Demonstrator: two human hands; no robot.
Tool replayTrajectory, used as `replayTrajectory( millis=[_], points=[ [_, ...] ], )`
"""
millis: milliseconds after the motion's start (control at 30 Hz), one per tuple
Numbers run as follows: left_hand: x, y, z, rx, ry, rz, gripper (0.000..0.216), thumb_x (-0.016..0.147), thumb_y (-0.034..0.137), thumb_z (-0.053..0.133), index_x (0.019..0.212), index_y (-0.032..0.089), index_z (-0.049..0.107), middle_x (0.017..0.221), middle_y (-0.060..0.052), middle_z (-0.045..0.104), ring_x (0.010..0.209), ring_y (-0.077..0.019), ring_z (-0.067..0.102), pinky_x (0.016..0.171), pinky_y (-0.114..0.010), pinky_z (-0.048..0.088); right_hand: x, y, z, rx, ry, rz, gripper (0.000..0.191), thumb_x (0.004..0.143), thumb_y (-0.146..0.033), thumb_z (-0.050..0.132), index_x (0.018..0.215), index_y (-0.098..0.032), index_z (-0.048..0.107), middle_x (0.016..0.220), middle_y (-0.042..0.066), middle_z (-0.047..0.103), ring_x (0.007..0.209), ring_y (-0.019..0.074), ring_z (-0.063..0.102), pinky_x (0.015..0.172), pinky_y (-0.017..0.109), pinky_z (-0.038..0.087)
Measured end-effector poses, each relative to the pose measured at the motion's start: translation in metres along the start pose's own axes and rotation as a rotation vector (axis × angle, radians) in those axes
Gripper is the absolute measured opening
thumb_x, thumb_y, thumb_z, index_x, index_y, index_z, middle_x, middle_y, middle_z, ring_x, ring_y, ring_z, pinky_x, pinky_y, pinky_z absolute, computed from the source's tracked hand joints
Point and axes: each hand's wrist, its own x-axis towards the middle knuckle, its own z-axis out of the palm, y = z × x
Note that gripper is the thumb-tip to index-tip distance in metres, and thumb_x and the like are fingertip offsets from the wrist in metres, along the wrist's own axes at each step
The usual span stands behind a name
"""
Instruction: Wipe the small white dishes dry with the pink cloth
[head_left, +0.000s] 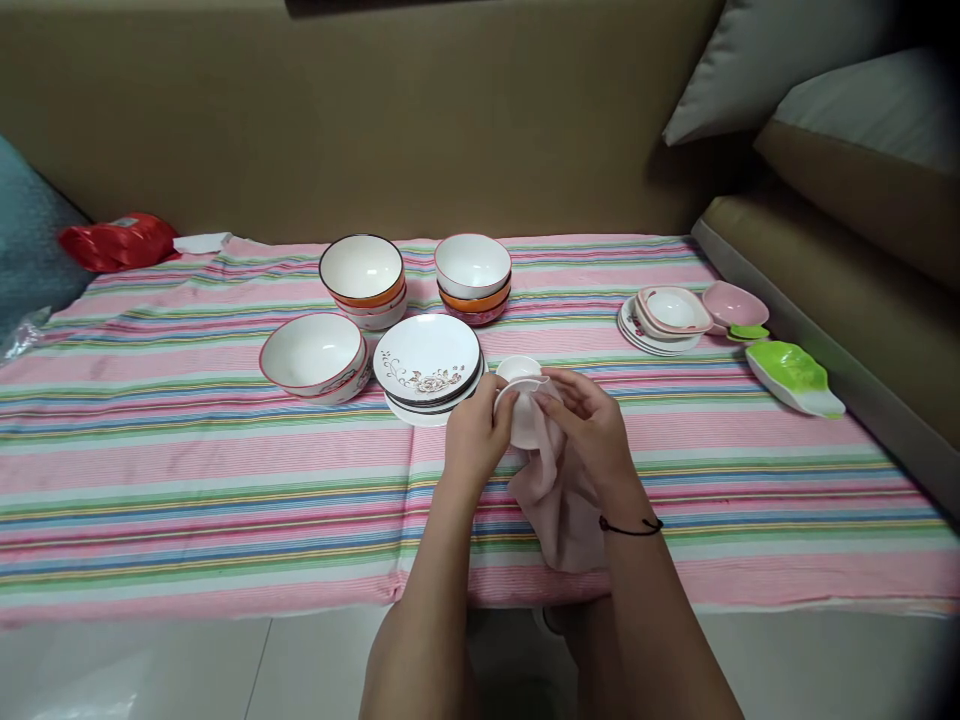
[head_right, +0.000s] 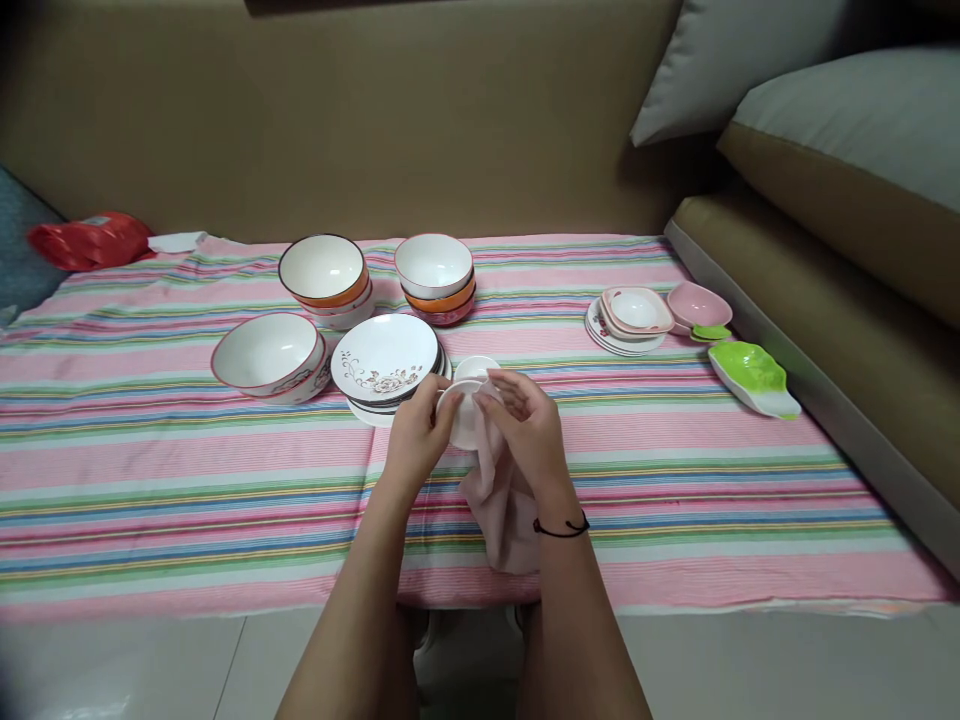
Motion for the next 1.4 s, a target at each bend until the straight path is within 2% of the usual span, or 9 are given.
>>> replayTrajectory(
  millis=[267,433,533,633,800,933,1033,1233,1400],
  points=[
    [-0.002,0.001,0.0,-0.026,-0.04,-0.024,0.017,0.087,0.037,0.045,0.086,0.021,0.047,0.063,0.003,0.055,0.051,-0.0112,0.046,0.051,-0.022,0.027,-0.002,0.006,-0.002,-0.282,0.065,-0.035,0.022,0.072,-0.036,0.066,0.077,-0.016,0.07,0.07,0.003,0.067,0.065,0.016,0.059,0.058,0.026,0.046],
    [-0.004,0.007,0.003,-0.336,-0.059,-0.137,0.03,0.086,0.045,0.045,0.104,0.021,0.042,0.051,0.009,0.042,0.046,-0.0094,0.041,0.047,-0.019,0.027,-0.002,0.002,-0.002,-0.487,0.198,-0.081,0.031,0.077,-0.042,0.061,0.062,-0.015,0.065,0.053,-0.002,0.054,0.053,0.0108,0.046,0.05,0.023,0.034],
    [-0.004,0.011,0.007,-0.46,-0.119,-0.17,0.034,0.086,0.046,0.045,0.107,0.02,0.041,0.051,0.009,0.043,0.045,-0.0095,0.044,0.046,-0.019,0.03,-0.002,0.001,0.001,-0.581,0.303,-0.126,0.04,0.083,-0.043,0.052,0.055,-0.015,0.058,0.045,-0.003,0.041,0.048,0.0096,0.036,0.047,0.024,0.027],
    [-0.005,0.014,0.009,-0.502,-0.172,-0.178,0.032,0.087,0.045,0.043,0.106,0.02,0.044,0.053,0.007,0.048,0.045,-0.01,0.048,0.046,-0.019,0.034,0.0,0.006,0.002,-0.57,0.299,-0.129,0.035,0.085,-0.04,0.047,0.064,-0.016,0.062,0.049,-0.002,0.048,0.05,0.0117,0.04,0.05,0.024,0.032],
    [-0.003,0.013,0.006,-0.371,-0.071,-0.138,0.034,0.09,0.046,0.039,0.105,0.02,0.054,0.053,0.005,0.049,0.046,-0.0103,0.048,0.048,-0.02,0.036,0.002,0.013,0.003,-0.217,0.124,0.003,0.025,0.076,-0.034,0.059,0.091,-0.016,0.067,0.078,0.004,0.068,0.07,0.0184,0.061,0.062,0.027,0.047],
    [-0.002,0.008,0.004,-0.322,-0.049,-0.038,0.038,0.092,0.042,0.037,0.114,0.021,0.059,0.091,-0.004,0.067,0.069,-0.0124,0.059,0.062,-0.021,0.043,0.002,0.013,0.003,-0.178,0.178,0.01,0.026,0.072,-0.035,0.064,0.087,-0.015,0.069,0.077,0.006,0.07,0.07,0.0198,0.063,0.063,0.029,0.05],
    [-0.001,0.004,0.006,-0.268,-0.048,-0.005,0.042,0.092,0.038,0.037,0.127,0.02,0.053,0.113,-0.009,0.064,0.088,-0.0169,0.061,0.075,-0.025,0.045,0.002,0.013,0.003,-0.224,0.198,-0.04,0.027,0.075,-0.035,0.061,0.092,-0.016,0.07,0.081,0.005,0.071,0.074,0.0197,0.064,0.066,0.03,0.05],
    [0.002,-0.002,0.005,-0.103,-0.076,-0.022,0.042,0.091,0.033,0.04,0.13,0.018,0.051,0.106,-0.012,0.068,0.085,-0.0212,0.064,0.073,-0.028,0.046,0.0,0.014,0.005,-0.252,0.222,-0.131,0.029,0.077,-0.028,0.059,0.102,-0.018,0.069,0.099,0.006,0.071,0.09,0.0215,0.065,0.081,0.035,0.05],
    [0.0,0.003,0.0,-0.122,-0.154,-0.012,0.037,0.091,0.031,0.04,0.122,0.022,0.057,0.101,-0.009,0.069,0.085,-0.0206,0.063,0.072,-0.028,0.046,-0.003,0.009,0.006,-0.369,0.294,-0.179,0.02,0.073,-0.03,0.064,0.087,-0.018,0.072,0.081,0.004,0.072,0.072,0.0192,0.065,0.069,0.031,0.051]
  ],
)
